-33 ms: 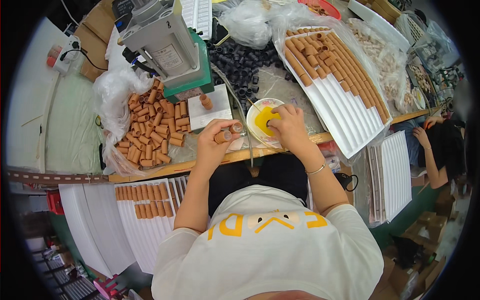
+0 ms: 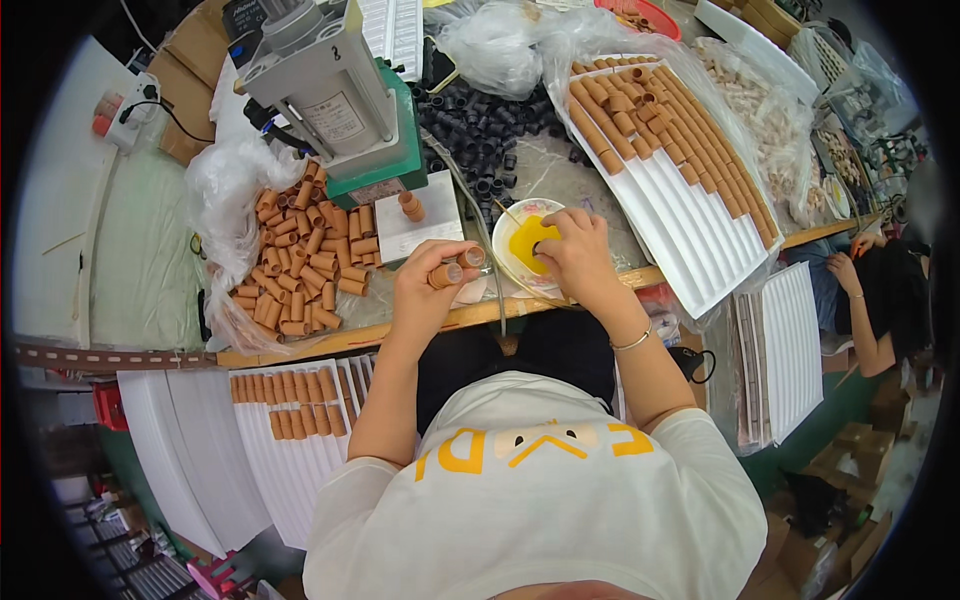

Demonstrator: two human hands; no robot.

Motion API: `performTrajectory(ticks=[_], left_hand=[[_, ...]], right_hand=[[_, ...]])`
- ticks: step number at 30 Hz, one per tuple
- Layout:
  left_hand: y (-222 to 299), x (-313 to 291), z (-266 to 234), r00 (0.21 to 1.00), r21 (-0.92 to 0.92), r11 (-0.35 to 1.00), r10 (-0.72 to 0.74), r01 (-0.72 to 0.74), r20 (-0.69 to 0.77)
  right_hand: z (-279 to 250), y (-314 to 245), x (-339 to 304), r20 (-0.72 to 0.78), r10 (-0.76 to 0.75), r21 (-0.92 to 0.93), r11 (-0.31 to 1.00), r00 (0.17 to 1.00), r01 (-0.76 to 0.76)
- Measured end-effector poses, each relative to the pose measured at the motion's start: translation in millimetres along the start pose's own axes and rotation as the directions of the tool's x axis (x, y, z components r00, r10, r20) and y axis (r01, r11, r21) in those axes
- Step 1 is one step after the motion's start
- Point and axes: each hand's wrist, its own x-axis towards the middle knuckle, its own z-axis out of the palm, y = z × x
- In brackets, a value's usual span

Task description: Applying glue to small cylindrical wraps and organizing them into trays within a factory setting.

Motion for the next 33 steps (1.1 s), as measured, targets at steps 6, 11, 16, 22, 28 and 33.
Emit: performTrajectory(ticks=[6,11,16,22,28,33], left_hand=[[-4,8,3,0.987,-0.056,0.986,-0.158,0.158,0.002],[-18,9,20,0.907,-0.779,0.53,-0.404,0.336,0.117],[-16,9,34,0.862,-0.861,0.326,-0.457,0.389,0.217],[-21,3,45,0.84,-0.895,0.233,-0.491,0.381,0.23],[-25,2,40,0.828,-0.896,0.221,-0.513,0.384,0.228],[-18,5,42,0.81,-0.889,0.226,-0.543,0.398,0.224]], right_hand=[[-18,-16,20,-0.118,0.241,0.674,0.732,0.963,-0.1],[-10,-28,21,0.018,0.297,0.895,0.422,0.955,-0.148],[-15,-34,20,-0.072,0.375,0.887,0.447,0.924,-0.113],[-23,-40,23,-0.358,0.158,0.548,0.834,0.92,0.07],[-24,-32,18,-0.317,0.271,0.695,0.719,0.909,0.028],[-29,-37,19,-0.334,0.183,0.568,0.822,0.924,0.043]])
